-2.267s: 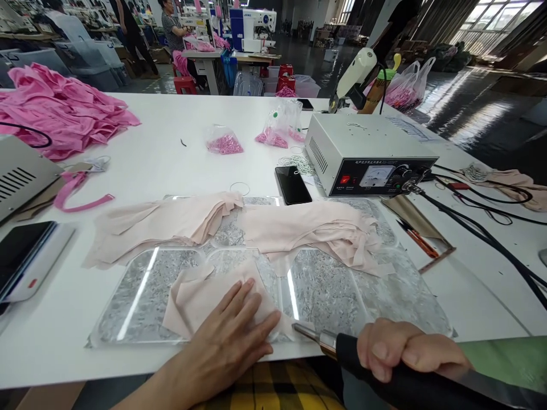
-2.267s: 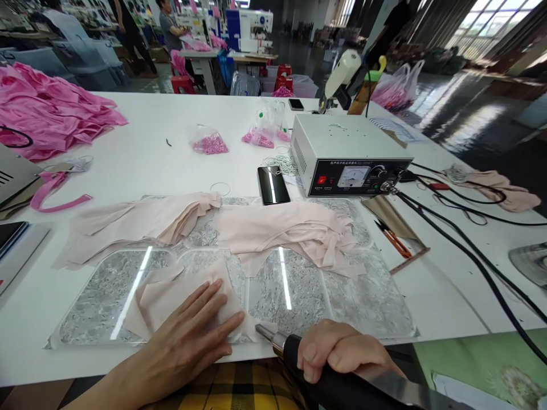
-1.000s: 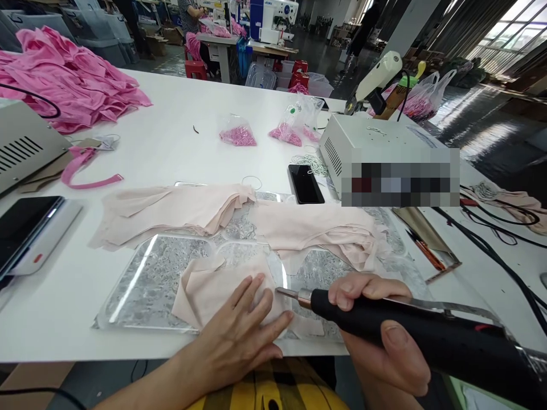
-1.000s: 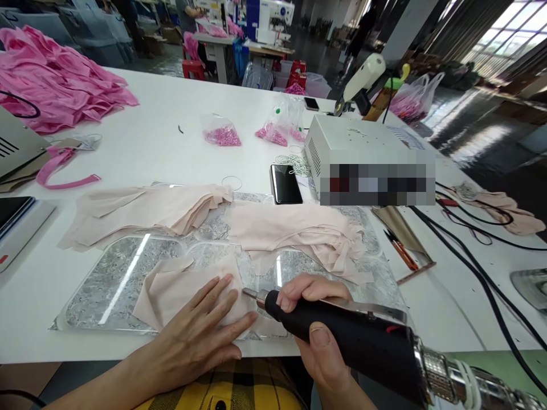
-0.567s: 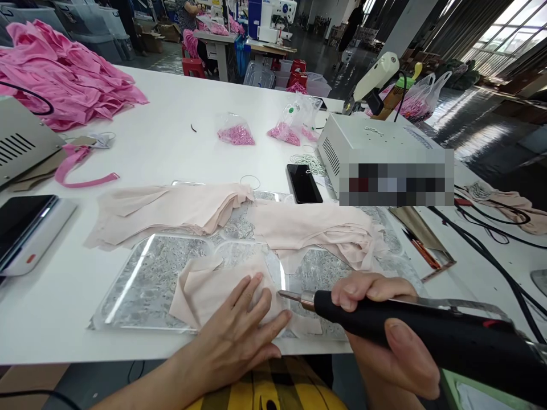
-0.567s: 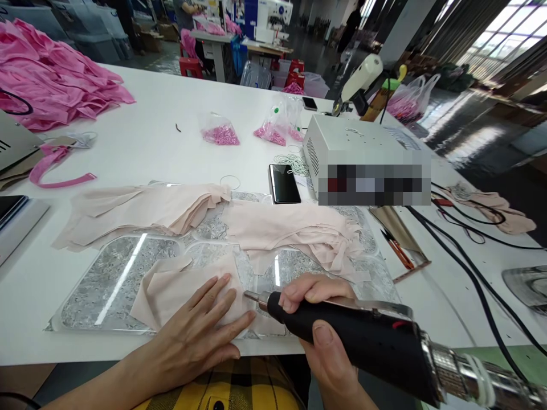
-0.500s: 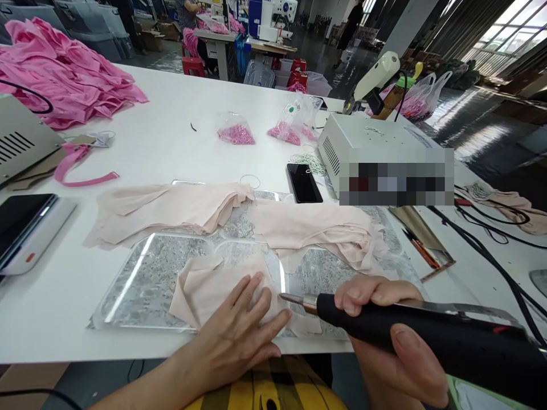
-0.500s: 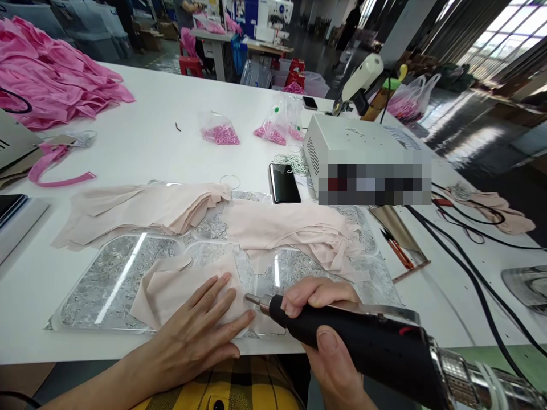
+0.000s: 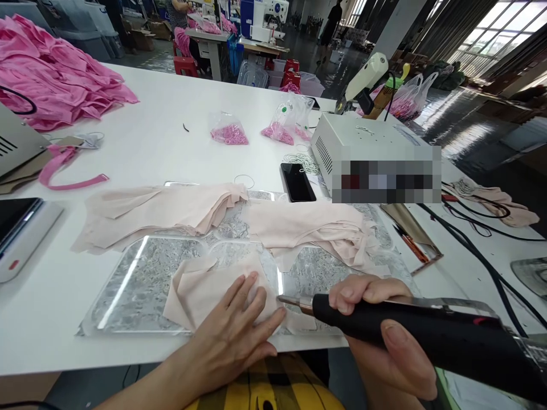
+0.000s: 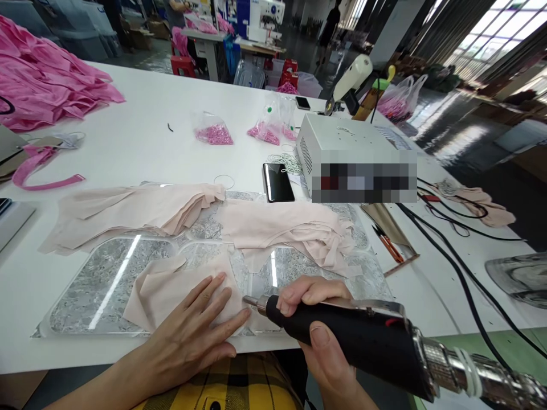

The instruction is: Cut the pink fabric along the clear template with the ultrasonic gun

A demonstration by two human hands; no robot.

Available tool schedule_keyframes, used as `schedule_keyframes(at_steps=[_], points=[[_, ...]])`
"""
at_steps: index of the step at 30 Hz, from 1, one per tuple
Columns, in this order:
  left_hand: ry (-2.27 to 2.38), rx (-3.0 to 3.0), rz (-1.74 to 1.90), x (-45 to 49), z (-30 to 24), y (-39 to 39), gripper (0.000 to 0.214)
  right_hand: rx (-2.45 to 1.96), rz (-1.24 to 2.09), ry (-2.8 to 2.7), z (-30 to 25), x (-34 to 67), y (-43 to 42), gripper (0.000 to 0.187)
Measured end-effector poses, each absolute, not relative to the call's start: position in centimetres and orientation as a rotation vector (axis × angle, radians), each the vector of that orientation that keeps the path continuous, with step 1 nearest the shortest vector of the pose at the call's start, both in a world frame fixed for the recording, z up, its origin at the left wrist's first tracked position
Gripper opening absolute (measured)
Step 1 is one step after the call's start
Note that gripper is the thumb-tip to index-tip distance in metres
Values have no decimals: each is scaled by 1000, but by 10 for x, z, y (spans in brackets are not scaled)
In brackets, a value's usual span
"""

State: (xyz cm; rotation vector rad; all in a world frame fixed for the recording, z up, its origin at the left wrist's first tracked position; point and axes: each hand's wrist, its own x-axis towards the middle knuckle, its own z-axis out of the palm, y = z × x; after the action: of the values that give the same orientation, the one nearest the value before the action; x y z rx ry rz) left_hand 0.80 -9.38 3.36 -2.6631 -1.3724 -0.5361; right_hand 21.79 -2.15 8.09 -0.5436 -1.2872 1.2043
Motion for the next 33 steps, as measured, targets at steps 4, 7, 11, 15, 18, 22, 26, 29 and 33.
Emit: schedule_keyframes(at_steps=[4, 7, 11, 15, 18, 22, 26, 29, 33], points=[[-1355, -2654, -546, 7, 33, -94, 50, -590, 1209, -1258, 83, 228, -28, 16], [-1350, -2659, -544, 7, 34, -93, 48, -616, 1218, -1262, 83, 234, -31, 18], [-1353, -2655, -551, 7, 32, -93, 45, -621, 1212, -1262, 81, 236, -32, 18], [-1369, -2656, -575, 7, 28, -94, 43, -608, 1217, -1266, 82, 234, -32, 16], [-1369, -2654, -618, 8, 26, -94, 42, -606, 1205, -1284, 83, 232, -31, 14], [-1378, -2658, -616, 8, 24, -95, 44, -587, 1212, -1285, 83, 233, -30, 14], [-1376, -2664, -624, 7, 25, -95, 41, -616, 1204, -1202, 82, 243, -32, 17], [-1373, -2654, -612, 6, 25, -94, 42, -646, 1174, -1168, 81, 253, -35, 19], [-1361, -2644, -588, 5, 25, -94, 43, -651, 1198, -1182, 78, 260, -40, 21]])
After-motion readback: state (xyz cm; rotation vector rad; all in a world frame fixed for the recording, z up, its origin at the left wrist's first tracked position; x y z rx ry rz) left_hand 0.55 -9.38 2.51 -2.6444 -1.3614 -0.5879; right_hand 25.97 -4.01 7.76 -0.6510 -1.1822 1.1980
